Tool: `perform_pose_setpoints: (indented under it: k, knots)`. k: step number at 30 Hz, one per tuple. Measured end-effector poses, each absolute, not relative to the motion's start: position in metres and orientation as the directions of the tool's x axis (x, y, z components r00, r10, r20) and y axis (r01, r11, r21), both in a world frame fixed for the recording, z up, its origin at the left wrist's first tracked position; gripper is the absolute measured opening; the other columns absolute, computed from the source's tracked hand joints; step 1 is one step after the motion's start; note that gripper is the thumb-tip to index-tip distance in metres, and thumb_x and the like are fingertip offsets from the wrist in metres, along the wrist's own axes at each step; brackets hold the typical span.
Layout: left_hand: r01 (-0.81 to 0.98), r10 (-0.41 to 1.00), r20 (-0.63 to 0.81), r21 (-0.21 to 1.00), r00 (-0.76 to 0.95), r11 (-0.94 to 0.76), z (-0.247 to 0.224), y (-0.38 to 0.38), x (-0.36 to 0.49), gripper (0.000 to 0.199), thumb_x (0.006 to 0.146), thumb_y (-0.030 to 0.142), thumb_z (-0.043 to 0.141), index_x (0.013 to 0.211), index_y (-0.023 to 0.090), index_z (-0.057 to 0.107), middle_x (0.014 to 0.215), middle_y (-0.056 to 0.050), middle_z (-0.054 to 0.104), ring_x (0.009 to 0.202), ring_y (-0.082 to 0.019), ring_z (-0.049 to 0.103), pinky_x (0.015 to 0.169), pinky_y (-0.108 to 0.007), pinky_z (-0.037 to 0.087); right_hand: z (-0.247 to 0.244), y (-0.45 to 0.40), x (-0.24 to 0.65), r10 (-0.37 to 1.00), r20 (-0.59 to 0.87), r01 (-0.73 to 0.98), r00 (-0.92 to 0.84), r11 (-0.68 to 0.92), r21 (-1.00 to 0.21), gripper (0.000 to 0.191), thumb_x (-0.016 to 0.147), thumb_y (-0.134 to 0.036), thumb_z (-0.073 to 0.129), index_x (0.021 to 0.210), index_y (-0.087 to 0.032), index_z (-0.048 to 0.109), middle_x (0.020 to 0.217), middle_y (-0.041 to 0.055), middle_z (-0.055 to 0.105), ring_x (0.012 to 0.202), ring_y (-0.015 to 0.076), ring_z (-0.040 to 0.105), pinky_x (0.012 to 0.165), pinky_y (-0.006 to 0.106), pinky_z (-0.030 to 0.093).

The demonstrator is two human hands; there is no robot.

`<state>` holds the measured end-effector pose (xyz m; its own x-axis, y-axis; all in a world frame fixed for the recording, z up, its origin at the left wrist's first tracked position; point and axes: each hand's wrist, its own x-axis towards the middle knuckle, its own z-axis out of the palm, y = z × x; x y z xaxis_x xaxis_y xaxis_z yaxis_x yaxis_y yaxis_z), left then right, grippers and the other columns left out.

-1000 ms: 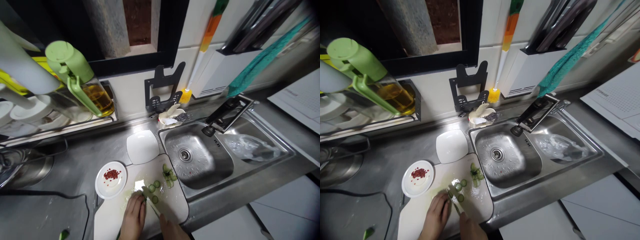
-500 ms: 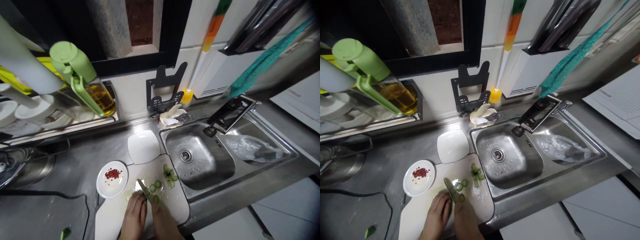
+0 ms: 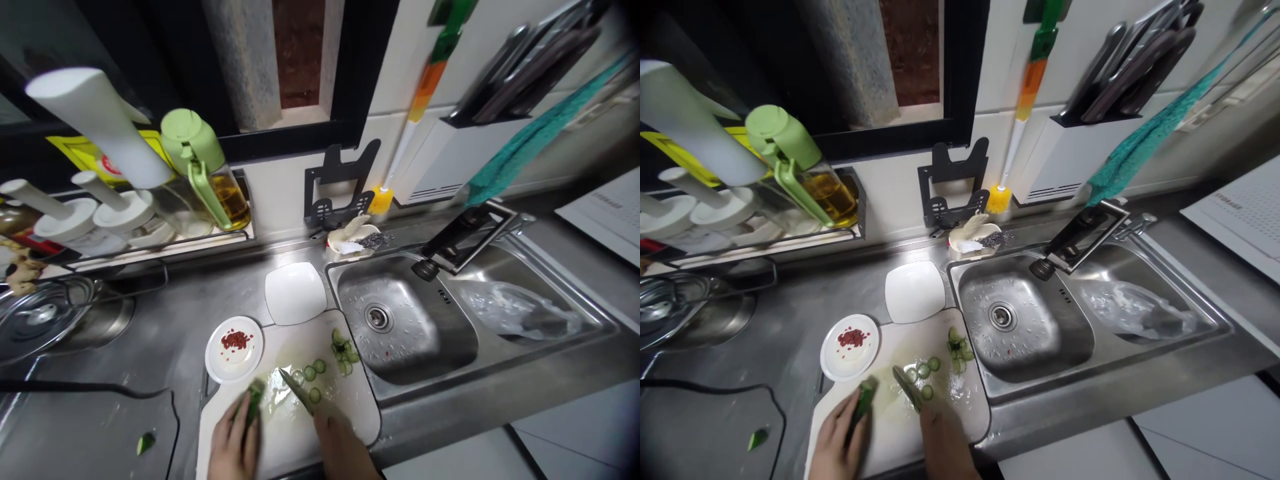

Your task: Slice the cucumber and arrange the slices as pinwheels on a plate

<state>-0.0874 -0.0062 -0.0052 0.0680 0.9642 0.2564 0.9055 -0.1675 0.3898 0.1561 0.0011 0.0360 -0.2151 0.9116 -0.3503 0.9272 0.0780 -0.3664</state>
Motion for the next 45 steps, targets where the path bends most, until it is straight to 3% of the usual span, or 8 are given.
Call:
perform_pose_setpoints:
  k: [5,14,18,24,28,31,34,45]
  knots:
    - [0.936,0.925,0.264,0.295,-0.273,0.192,-0.007,-0.005,-0.137,0.048,0.089,0.036,0.047,0.135,0.022,0.05,0.103,-0.011,0.066,0.09,-0.026,0.066,0.081,-0.042,0.056,0.045,0.006,0.158,0.859,-0.426,0.956,-0.283,0.214,-0.203,0.055,0.076,0.002,0.036,0.119,-0.019,0.062,0.096,0.0108,0.07,0.077,0.0194,0.065,0.069,0.025,0.047]
    - [0.842,0.891,-0.042,0.31,-0.452,0.441,-0.003,0.011,-0.137,0.051,0.093,0.04,0.038,0.14,0.02,0.042,0.117,-0.011,0.06,0.105,-0.025,0.063,0.093,-0.036,0.049,0.06,0.013,0.165,0.751,-0.576,0.947,-0.321,0.242,-0.212,0.065,0.073,0.006,0.033,0.132,-0.016,0.052,0.123,0.0171,0.062,0.087,0.0233,0.067,0.074,0.03,0.05]
    - [0.837,0.885,-0.075,0.296,-0.459,0.46,-0.001,0.012,-0.135,0.054,0.092,0.04,0.041,0.142,0.021,0.037,0.122,-0.012,0.058,0.11,-0.026,0.061,0.093,-0.038,0.049,0.065,0.013,0.173,0.784,-0.535,0.947,-0.314,0.217,-0.237,0.066,0.073,0.008,0.031,0.13,-0.017,0.053,0.128,0.0168,0.058,0.098,0.0254,0.065,0.082,0.034,0.05]
    - [0.9,0.912,0.108,0.246,-0.395,0.36,0.007,0.01,-0.121,0.054,0.089,0.041,0.046,0.134,0.011,0.047,0.125,-0.02,0.054,0.119,-0.035,0.051,0.098,-0.051,0.044,0.063,0.02,0.192,0.838,-0.434,0.938,-0.332,0.243,-0.248,0.055,0.076,0.006,0.037,0.121,-0.018,0.058,0.123,0.015,0.059,0.099,0.0241,0.064,0.085,0.033,0.049]
    - [0.9,0.954,0.256,0.435,-0.155,0.029,0.023,0.01,-0.07,0.037,0.088,0.036,0.053,0.122,0.022,0.058,0.122,-0.013,0.058,0.117,-0.029,0.053,0.101,-0.05,0.043,0.053,0.027,0.2,0.871,-0.329,0.931,-0.364,0.327,-0.165,0.051,0.076,0.005,0.045,0.12,-0.018,0.058,0.115,0.0128,0.062,0.091,0.0217,0.065,0.08,0.031,0.051]
    - [0.757,0.977,0.192,0.626,0.087,-0.191,0.036,0.022,-0.013,0.031,0.087,0.032,0.057,0.118,0.025,0.06,0.111,-0.009,0.065,0.108,-0.023,0.059,0.093,-0.04,0.05,0.046,0.03,0.203,0.884,-0.228,0.912,-0.409,0.403,-0.072,0.05,0.075,0.005,0.05,0.12,-0.016,0.056,0.113,0.0132,0.063,0.09,0.0228,0.065,0.077,0.032,0.052]
    - [0.641,0.958,0.187,0.712,0.218,-0.285,0.041,0.042,0.033,0.023,0.088,0.026,0.054,0.11,0.023,0.063,0.109,-0.01,0.065,0.103,-0.022,0.06,0.089,-0.041,0.053,0.046,0.033,0.205,0.879,-0.166,0.892,-0.446,0.452,-0.005,0.046,0.076,0.002,0.053,0.118,-0.016,0.056,0.107,0.0113,0.065,0.084,0.0225,0.065,0.07,0.032,0.054]
    - [0.581,0.919,0.186,0.726,0.349,-0.367,0.021,0.055,0.04,0.016,0.091,0.017,0.047,0.096,0.019,0.062,0.101,-0.009,0.063,0.1,-0.02,0.057,0.089,-0.04,0.052,0.06,0.043,0.225,0.898,-0.076,0.899,-0.433,0.436,0.033,0.041,0.074,0.003,0.058,0.109,-0.018,0.058,0.092,0.0056,0.064,0.076,0.0212,0.064,0.063,0.032,0.054]
